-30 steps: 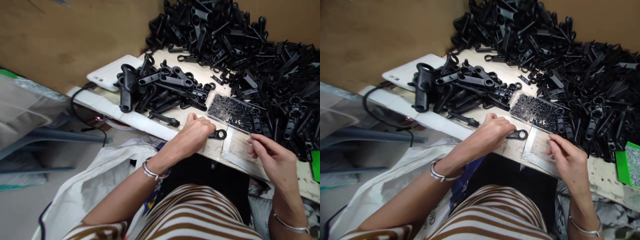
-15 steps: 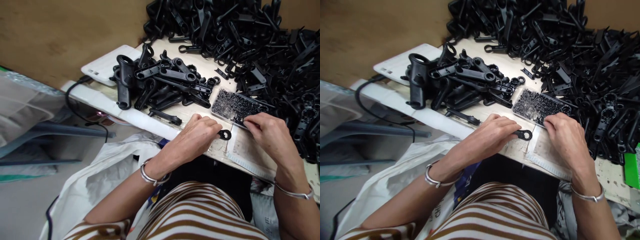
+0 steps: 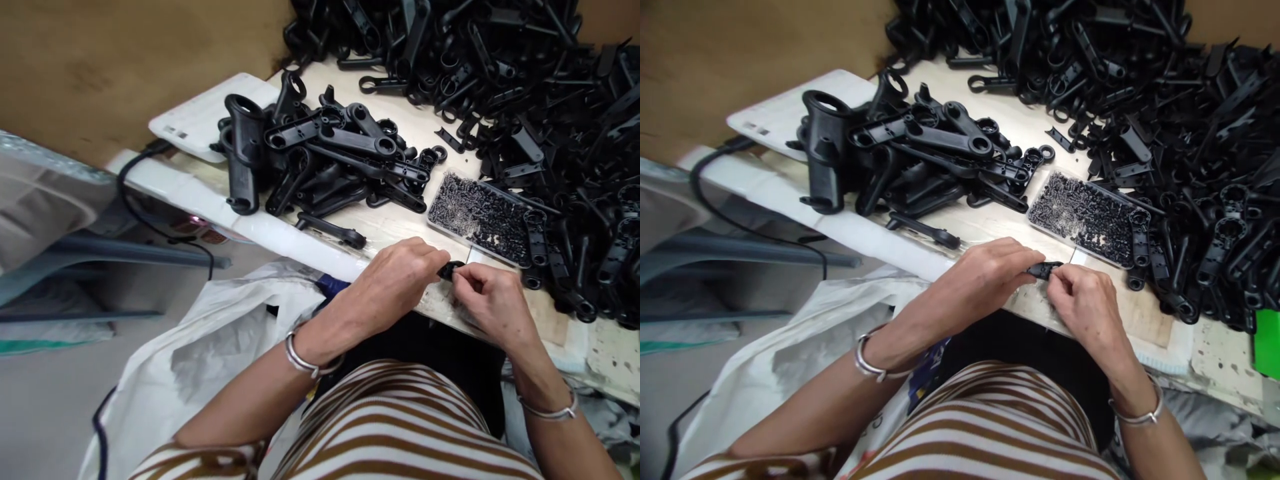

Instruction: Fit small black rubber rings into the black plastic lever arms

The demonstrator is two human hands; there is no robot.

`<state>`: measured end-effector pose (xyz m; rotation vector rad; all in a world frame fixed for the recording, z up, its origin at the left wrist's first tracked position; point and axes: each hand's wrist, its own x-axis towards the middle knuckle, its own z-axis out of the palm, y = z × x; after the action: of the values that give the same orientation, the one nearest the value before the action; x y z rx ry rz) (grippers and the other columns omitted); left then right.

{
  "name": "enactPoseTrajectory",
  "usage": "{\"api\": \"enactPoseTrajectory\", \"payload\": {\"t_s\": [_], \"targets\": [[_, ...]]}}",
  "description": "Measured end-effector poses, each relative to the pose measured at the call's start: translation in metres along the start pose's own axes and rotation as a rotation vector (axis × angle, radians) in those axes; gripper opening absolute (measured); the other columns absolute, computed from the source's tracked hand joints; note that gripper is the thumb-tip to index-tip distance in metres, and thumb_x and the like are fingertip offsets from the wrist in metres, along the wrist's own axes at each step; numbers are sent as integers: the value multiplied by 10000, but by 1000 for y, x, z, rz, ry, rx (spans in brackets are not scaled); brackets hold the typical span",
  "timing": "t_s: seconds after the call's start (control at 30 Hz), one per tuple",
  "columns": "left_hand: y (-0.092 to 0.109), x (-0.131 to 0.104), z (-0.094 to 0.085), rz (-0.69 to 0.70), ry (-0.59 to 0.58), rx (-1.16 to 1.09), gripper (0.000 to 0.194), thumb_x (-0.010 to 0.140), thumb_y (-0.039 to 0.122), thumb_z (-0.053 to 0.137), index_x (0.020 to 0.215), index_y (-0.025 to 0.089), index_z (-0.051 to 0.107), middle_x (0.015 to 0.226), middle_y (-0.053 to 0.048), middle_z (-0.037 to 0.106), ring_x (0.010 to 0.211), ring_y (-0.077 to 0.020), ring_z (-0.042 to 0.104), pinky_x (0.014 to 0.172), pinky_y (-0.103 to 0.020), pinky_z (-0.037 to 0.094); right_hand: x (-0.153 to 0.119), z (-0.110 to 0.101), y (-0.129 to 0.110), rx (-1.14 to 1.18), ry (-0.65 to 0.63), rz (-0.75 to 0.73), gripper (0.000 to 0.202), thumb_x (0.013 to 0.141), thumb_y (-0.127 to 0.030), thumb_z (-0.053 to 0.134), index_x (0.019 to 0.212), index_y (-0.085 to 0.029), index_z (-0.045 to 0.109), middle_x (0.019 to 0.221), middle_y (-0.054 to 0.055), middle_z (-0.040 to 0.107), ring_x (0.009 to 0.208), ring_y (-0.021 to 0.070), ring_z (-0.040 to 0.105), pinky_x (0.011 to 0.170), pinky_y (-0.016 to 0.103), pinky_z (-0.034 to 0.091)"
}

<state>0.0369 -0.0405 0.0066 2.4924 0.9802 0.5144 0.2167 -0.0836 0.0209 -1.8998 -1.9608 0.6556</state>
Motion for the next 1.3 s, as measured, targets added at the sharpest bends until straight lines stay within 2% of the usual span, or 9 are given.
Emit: {"api": "enactPoseTrajectory", "payload": {"t_s": [0.13,0.27,0.4,0.5,0.57,0.73,0.9,1.07,1.3], "targets": [[-1,-2,1,7,32,-16,171,845,20,541,905,155,628,828,-50,677,858,-190,636,751,-281,517,4,-10,1,-69,-60,-96,213,766,-183,521,553,-182,524,511,-56,431,502,80,403,540,234,298],[6,-4,4,14,114,-48,138,860,32,546,879,140,630,847,-58,681,837,-192,634,755,-295,531,3,-11,3,-64,-45,-114,213,770,-185,526,563,-174,579,524,-45,462,511,86,406,541,237,311],[17,-8,13,28,311,-120,174,927,60,464,874,134,612,891,-73,685,861,-174,633,801,-292,542,-6,2,4,191,75,80,226,814,-286,560,763,-148,732,556,-26,546,508,96,453,504,221,365],[25,-9,19,1,481,-163,131,935,97,493,897,141,609,903,-68,699,855,-160,651,815,-282,551,-13,8,-1,414,196,258,306,801,-373,616,939,-140,759,553,-20,588,457,92,449,436,215,372],[29,-9,22,-33,558,-218,70,918,123,551,921,151,615,903,-54,709,844,-148,667,809,-262,559,-16,9,-6,518,244,317,360,790,-402,644,1016,-144,750,544,-17,611,417,89,448,400,214,376],[36,-10,27,-60,646,-354,23,869,132,636,877,151,644,900,-49,724,826,-133,695,788,-222,569,-20,2,-10,525,323,298,232,757,-319,673,901,-167,775,548,4,668,435,116,572,431,219,479],[36,-13,25,-81,588,-463,53,813,117,697,836,161,678,910,-37,746,824,-138,714,776,-207,578,-22,-5,-4,554,286,182,122,715,-265,696,765,-192,780,834,53,763,579,144,690,555,244,576],[33,-10,16,-82,487,-551,104,769,64,716,815,155,697,869,-23,750,802,-139,715,740,-195,565,-21,-17,4,510,211,97,126,702,-251,697,754,-168,777,762,64,752,563,165,696,543,254,582],[26,-6,9,-83,351,-612,140,737,36,735,799,158,706,844,2,749,774,-124,708,722,-175,525,-21,-29,18,379,-3,-5,144,788,-255,651,801,-184,776,849,66,750,626,158,698,598,251,580]]}}
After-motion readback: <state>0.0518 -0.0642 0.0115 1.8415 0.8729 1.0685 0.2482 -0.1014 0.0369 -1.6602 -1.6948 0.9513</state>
